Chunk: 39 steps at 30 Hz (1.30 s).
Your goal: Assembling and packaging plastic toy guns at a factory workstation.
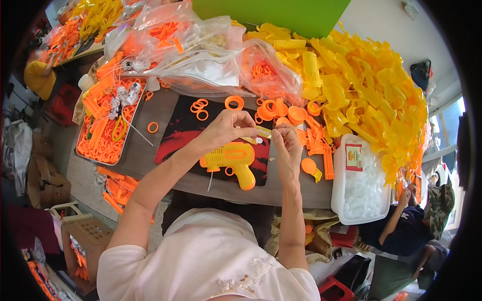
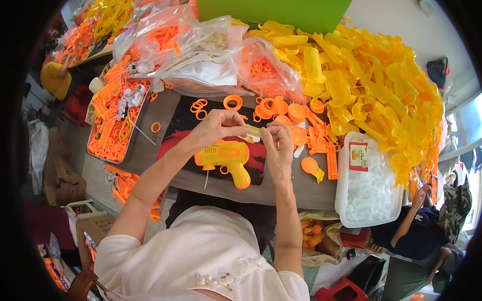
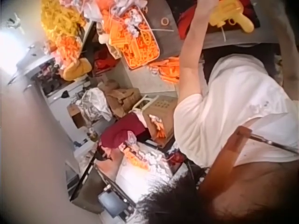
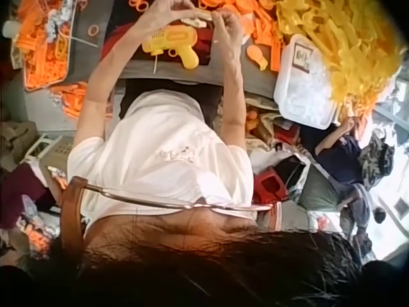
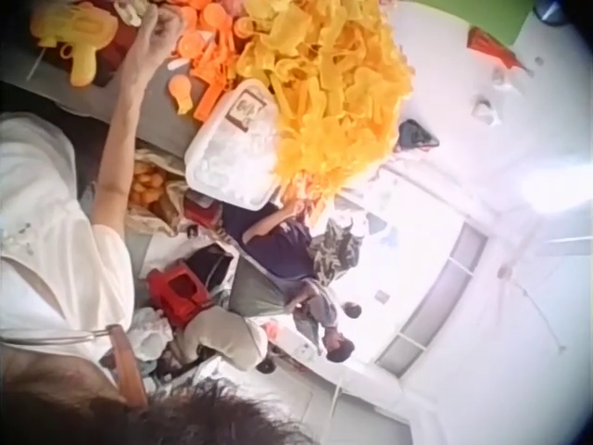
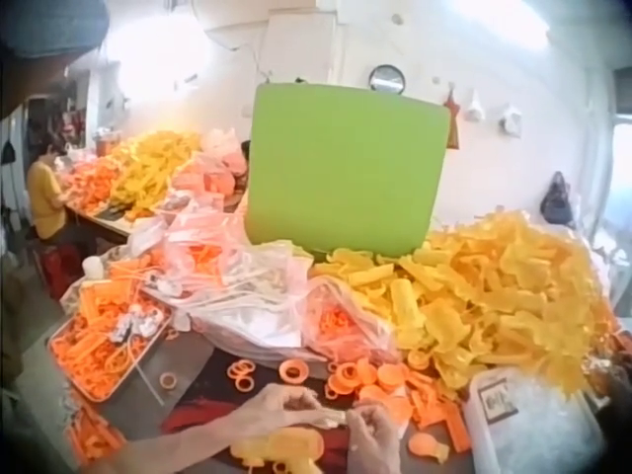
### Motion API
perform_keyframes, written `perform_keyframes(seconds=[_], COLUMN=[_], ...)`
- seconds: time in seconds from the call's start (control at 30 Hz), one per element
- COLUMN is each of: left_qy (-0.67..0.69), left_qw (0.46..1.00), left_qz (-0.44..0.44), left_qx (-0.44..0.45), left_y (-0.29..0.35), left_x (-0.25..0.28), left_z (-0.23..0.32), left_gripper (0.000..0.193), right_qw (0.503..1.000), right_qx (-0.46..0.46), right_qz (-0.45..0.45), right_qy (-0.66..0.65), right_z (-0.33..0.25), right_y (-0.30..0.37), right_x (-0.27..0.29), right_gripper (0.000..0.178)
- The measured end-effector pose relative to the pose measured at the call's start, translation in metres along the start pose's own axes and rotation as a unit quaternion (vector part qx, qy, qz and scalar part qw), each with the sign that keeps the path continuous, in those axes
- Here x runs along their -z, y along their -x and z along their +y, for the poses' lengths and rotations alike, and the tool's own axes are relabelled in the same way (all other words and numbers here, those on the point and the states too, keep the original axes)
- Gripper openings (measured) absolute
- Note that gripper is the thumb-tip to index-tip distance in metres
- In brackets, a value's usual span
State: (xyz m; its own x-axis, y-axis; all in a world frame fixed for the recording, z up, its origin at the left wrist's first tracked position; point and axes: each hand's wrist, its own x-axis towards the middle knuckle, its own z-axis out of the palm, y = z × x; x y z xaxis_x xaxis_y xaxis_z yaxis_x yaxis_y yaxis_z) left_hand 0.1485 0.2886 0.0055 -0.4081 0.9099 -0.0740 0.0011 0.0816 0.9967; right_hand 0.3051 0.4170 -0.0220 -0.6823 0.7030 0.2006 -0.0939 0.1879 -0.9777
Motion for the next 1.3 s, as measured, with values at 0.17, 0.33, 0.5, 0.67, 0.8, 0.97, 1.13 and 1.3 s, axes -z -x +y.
perform_keyframes(seconds=[0.17, 0.33, 0.5, 0.67, 0.8, 0.97, 1.13, 1.3], left_qy=[0.131, 0.03, 0.031, 0.048, 0.075, 0.249, 0.339, -0.299], left_qw=[0.99, 0.998, 0.994, 0.996, 0.995, 0.964, 0.932, 0.933], left_qz=[-0.041, 0.05, 0.102, 0.079, 0.073, -0.065, -0.093, 0.121], left_qx=[0.012, -0.013, -0.003, -0.005, 0.005, 0.071, 0.087, -0.16], left_y=[0.004, 0.009, 0.012, 0.015, 0.019, 0.024, 0.028, 0.058], left_x=[-0.008, -0.005, 0.0, -0.008, -0.011, -0.007, -0.005, 0.003], left_z=[-0.009, -0.007, -0.008, -0.016, -0.011, -0.008, -0.022, -0.031], left_gripper=[0.014, 0.014, 0.012, 0.012, 0.012, 0.014, 0.017, 0.022], right_qw=[0.99, 0.995, 0.981, 0.998, 1.0, 0.981, 0.965, 0.986], right_qx=[-0.083, -0.071, 0.046, 0.018, -0.009, -0.084, -0.117, -0.097], right_qz=[-0.02, -0.011, 0.005, -0.022, -0.022, -0.076, -0.082, -0.061], right_qy=[-0.108, -0.063, 0.186, 0.055, 0.001, -0.155, -0.22, -0.124], right_z=[0.0, 0.017, 0.041, -0.001, 0.005, -0.001, 0.006, 0.0], right_y=[0.004, 0.005, -0.001, 0.01, 0.014, 0.015, 0.017, 0.027], right_x=[0.003, 0.009, 0.007, -0.006, -0.006, -0.005, -0.01, 0.002], right_gripper=[0.017, 0.017, 0.019, 0.021, 0.017, 0.015, 0.011, 0.015])
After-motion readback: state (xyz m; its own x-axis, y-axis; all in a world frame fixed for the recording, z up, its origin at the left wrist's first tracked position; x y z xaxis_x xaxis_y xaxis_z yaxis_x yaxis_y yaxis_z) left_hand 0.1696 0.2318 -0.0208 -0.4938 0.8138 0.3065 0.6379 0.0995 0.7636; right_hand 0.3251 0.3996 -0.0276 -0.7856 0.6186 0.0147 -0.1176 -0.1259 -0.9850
